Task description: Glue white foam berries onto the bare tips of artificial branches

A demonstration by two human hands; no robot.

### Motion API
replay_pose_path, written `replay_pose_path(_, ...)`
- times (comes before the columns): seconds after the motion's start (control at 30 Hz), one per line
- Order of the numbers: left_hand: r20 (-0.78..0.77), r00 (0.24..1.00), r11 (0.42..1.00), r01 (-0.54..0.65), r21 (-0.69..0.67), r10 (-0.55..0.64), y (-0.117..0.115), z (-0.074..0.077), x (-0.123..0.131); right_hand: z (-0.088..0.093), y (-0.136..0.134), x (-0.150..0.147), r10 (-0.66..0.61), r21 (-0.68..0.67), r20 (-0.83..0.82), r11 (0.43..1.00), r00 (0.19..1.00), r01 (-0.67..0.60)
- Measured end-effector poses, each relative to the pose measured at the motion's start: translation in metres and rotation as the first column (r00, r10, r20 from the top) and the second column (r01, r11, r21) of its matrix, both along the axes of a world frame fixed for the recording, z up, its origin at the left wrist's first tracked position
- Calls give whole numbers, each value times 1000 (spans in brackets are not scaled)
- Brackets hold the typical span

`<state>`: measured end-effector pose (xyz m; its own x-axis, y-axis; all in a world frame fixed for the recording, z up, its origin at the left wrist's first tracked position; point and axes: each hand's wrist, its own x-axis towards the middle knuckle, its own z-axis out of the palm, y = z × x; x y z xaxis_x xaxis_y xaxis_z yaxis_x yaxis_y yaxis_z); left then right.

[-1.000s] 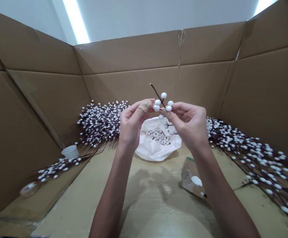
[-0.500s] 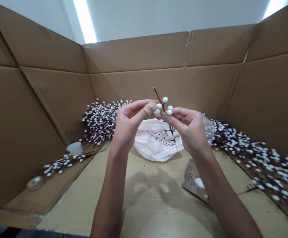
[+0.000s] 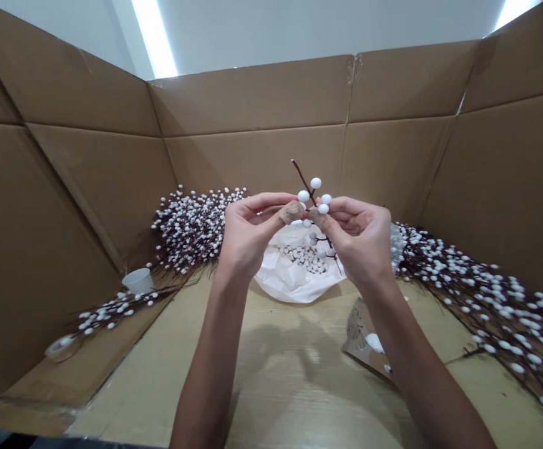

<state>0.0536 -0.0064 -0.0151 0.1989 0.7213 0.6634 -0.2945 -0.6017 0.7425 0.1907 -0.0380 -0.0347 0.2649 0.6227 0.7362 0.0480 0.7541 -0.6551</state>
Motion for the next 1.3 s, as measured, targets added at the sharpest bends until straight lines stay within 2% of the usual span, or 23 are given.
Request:
replay_pose_path(0.6, -1, 1000, 999, -11, -45, 10, 5, -2, 1, 3, -2, -3, -96, 25, 35, 995, 995, 95)
replay_pose_path(0.8, -43, 999, 998, 11, -61, -13, 8, 0, -8, 4, -3, 1, 14, -33, 52, 999, 999, -13)
replay_pose_path(1.03, -61, 997, 999, 38, -15, -39, 6, 2, -11, 4, -1, 3, 120, -88, 38, 989, 992, -116)
replay_pose_path(1.3, -123, 992, 999, 32, -33, -36, -1, 9, -17, 3, 1, 5, 170, -113, -4, 979, 985, -169)
